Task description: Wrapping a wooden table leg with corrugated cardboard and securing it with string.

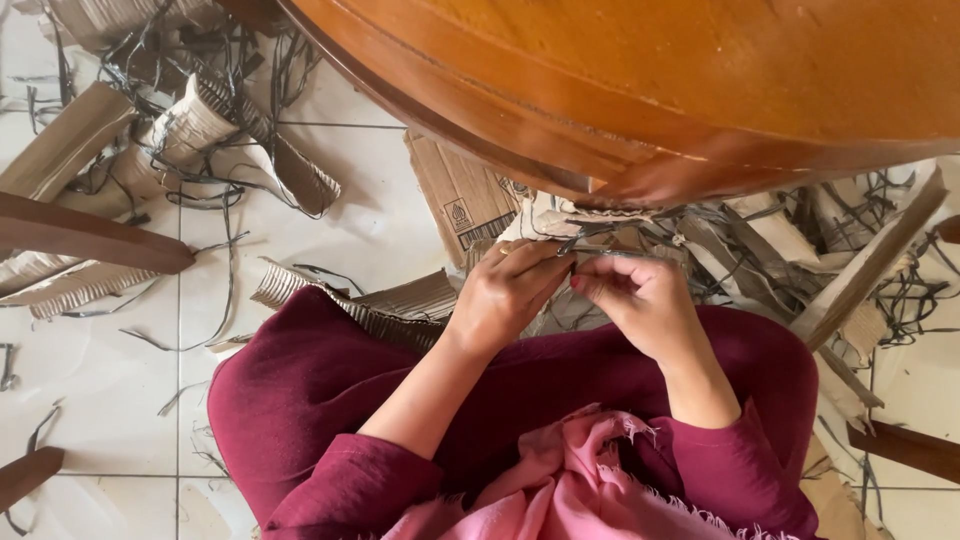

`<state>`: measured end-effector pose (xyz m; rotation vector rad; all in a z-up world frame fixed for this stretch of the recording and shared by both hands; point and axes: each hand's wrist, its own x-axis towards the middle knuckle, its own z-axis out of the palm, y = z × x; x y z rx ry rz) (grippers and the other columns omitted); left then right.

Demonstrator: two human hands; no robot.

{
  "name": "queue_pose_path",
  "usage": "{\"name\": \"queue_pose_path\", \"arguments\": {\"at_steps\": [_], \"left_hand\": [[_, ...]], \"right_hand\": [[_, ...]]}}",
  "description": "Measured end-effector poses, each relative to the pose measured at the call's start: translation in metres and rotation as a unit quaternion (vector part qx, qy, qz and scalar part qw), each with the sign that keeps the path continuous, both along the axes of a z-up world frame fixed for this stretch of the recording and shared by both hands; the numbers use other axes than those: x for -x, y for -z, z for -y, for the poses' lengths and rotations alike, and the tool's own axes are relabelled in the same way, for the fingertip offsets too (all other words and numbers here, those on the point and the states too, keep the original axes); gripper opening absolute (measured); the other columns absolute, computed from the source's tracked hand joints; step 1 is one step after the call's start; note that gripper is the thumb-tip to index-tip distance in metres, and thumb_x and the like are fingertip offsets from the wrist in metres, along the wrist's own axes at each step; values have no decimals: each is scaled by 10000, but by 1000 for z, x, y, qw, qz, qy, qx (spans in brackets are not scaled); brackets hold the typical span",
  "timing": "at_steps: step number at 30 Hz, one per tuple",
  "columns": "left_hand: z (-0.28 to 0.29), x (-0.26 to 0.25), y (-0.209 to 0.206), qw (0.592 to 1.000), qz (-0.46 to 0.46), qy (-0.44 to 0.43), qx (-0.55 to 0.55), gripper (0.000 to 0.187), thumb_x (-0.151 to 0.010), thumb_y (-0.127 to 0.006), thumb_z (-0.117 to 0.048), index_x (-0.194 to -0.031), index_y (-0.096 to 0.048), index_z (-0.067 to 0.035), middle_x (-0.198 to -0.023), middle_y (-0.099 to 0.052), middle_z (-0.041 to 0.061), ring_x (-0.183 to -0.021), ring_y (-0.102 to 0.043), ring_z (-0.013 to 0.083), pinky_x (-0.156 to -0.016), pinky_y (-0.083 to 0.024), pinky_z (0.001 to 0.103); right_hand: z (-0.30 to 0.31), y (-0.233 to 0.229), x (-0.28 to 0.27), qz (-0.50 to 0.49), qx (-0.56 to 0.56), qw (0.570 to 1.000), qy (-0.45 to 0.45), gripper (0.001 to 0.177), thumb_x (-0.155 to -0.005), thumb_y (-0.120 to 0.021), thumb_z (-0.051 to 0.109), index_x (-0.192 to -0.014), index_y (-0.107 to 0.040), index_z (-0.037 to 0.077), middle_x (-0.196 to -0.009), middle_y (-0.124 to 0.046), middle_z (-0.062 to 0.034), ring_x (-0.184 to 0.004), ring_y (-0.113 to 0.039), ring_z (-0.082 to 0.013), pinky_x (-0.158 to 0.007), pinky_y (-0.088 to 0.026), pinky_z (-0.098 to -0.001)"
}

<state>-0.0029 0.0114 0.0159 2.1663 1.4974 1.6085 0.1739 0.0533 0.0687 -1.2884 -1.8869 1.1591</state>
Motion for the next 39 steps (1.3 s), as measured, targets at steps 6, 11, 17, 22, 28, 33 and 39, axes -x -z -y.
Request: {"name": "queue_pose_path", "arguments": {"at_steps": [6, 11, 17, 22, 28, 33, 39], "left_hand": [[-2, 3, 0, 999, -34, -11, -21, 67, -919, -731, -40, -930, -763, -97, -918, -711, 55, -809, -719, 240, -722, -582, 339], [-2, 5, 0, 999, -30, 4, -16, 64, -928, -720, -30, -931, -753, -84, -930, -713, 74, -821, -725, 255, -735, -579, 345], [6, -1, 5, 1000, 5, -10, 24, 72, -941, -716, -45, -993, -754, -76, -996, -733, 84, -876, -746, 281, -776, -597, 374], [10, -6, 13, 993, 77, -36, 86, 119, -944, -708, -50, -1032, -761, -110, -1008, -758, 53, -871, -768, 268, -732, -619, 356], [12, -8, -3, 988, 81, -47, 125, 112, -962, -704, -110, -1064, -728, -148, -1054, -744, 20, -858, -766, 267, -735, -635, 369], [16, -5, -14, 995, 62, -23, 70, 227, -855, -593, -2, -1040, -502, -98, -942, -643, 85, -679, -726, 323, -570, -601, 405], [16, -12, 4, 999, 21, 23, -6, 256, -763, -518, 53, -964, -405, -58, -876, -542, 113, -603, -662, 307, -573, -585, 356]], "right_hand": [[11, -29, 7, 64, -219, 974, 11, 83, -926, -798, 124, -1009, -805, 131, -827, -734, -30, -627, -659, -167, -575, -552, -280], [1, 4, 9, 14, -257, 966, -8, 157, -919, -770, -16, -1055, -787, 60, -980, -778, -96, -845, -748, -278, -705, -603, -369], [3, 24, 15, -67, -86, 993, 39, 142, -883, -755, -98, -911, -783, 39, -767, -758, -102, -653, -740, -180, -592, -618, -321], [13, 42, 23, -201, 24, 975, 94, 198, -832, -668, -212, -962, -719, -71, -757, -723, -202, -588, -721, -234, -551, -606, -342], [17, 45, 31, -177, -28, 977, 116, 154, -888, -677, -170, -983, -728, -60, -818, -751, -183, -685, -715, -161, -575, -581, -296], [17, 48, 20, -205, 22, 971, 121, 154, -969, -653, -16, -1004, -783, 57, -942, -641, -86, -886, -586, -140, -807, -479, -319], [20, 40, 28, -193, 136, 954, 183, 81, -909, -787, 126, -949, -804, 58, -857, -714, -76, -907, -614, -119, -885, -502, -337]]}}
